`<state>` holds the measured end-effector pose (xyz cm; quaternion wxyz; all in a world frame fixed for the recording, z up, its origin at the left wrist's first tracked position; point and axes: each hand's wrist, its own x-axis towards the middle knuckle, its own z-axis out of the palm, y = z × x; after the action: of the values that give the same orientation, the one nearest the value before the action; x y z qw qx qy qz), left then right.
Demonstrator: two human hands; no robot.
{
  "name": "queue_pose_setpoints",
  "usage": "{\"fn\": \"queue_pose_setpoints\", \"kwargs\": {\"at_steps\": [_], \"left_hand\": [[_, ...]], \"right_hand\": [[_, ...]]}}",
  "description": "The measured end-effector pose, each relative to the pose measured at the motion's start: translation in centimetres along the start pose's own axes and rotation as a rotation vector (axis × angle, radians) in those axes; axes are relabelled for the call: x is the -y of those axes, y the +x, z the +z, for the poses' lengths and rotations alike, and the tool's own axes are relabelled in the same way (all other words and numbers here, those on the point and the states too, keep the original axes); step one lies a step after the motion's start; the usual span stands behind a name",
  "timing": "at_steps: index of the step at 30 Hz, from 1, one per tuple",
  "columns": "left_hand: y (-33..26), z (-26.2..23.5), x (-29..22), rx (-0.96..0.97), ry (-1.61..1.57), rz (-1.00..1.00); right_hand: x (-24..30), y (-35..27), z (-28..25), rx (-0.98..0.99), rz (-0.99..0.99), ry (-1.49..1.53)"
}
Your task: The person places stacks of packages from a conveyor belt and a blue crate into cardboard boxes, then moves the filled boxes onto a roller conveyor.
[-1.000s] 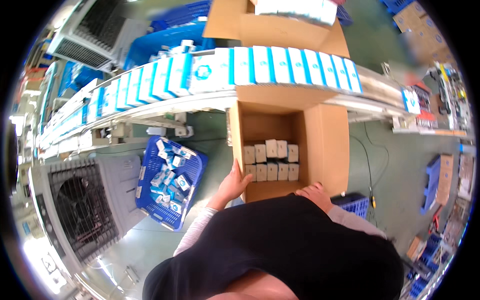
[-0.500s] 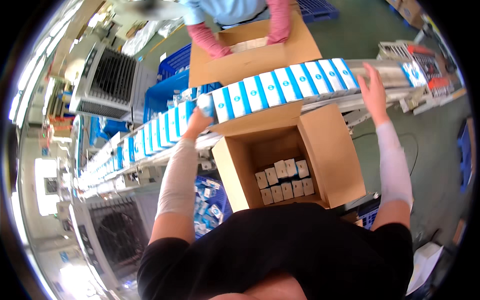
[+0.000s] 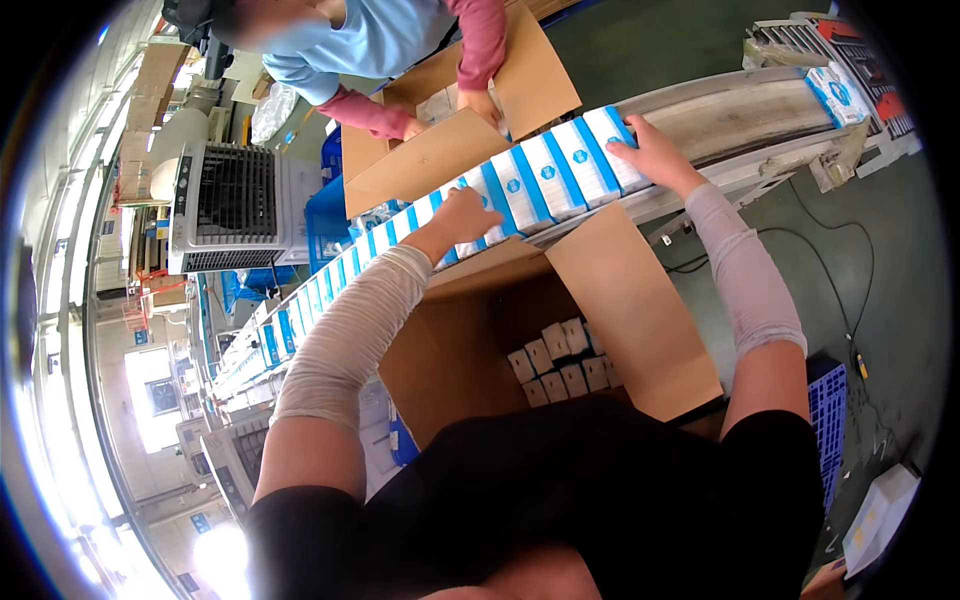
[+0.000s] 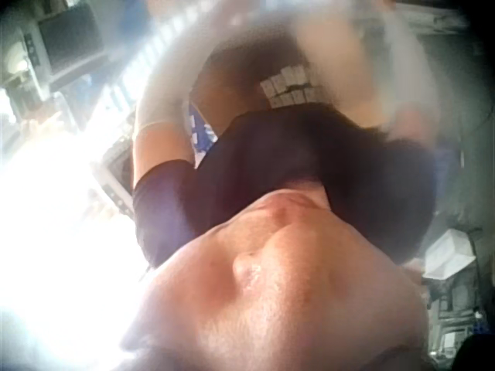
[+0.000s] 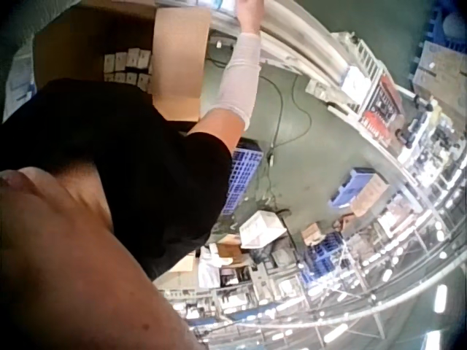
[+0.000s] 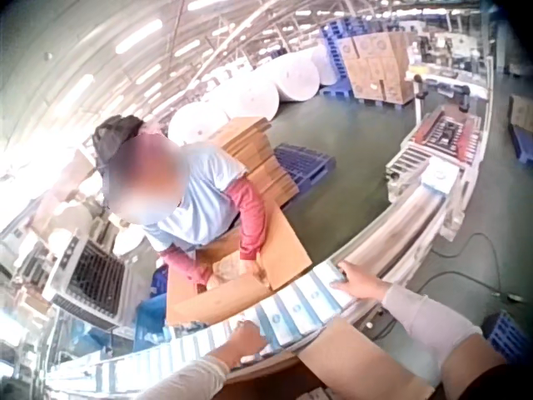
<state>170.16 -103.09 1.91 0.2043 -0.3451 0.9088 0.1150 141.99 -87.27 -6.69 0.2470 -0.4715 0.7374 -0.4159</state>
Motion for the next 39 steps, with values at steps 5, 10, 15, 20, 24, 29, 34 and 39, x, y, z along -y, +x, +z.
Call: {"fn": "queue_pose_setpoints", "kwargs": {"at_steps": [5, 10, 15, 20, 24, 29, 34, 39], "left_hand": [[1.7, 0.0, -2.7, 0.079, -0.783, -0.255], [3.3, 0.4, -6.7, -0.086, -1.206, -0.594], [-2.2, -2.6, -8.4, -0.326, -0.984, -0.043], [-8.6, -3.2, 1.8, -0.749, -1.186, -0.088], [-10.6, 1.1, 11.8, -0.235, -1.633, -0.263], [-9.3, -1.2, 7.5, -0.015, -1.218, -0.523], [-7.2, 2.2, 9.7, 0.137, -1.802, -0.457], [-2.5, 4.4, 8.3, 0.277, -1.775, -0.336]], "right_hand": [[-0.9, -0.6, -0.4, 0.004, 0.093, -0.026], [-1.5, -0.4, -1.0, 0.021, 0.068, 0.152], [-1.2, -2.7, -6.1, -0.115, -0.005, 0.406], [8.3, -3.1, -1.3, -0.007, -0.257, 0.296], [12.0, -1.2, 5.7, 0.411, -0.172, 0.021], [3.2, 0.2, 7.2, 0.447, -0.006, 0.546], [-5.2, 0.7, 7.4, 0.513, 0.401, 0.655], [-11.4, -1.2, 10.3, 0.228, 0.138, 0.721]]}}
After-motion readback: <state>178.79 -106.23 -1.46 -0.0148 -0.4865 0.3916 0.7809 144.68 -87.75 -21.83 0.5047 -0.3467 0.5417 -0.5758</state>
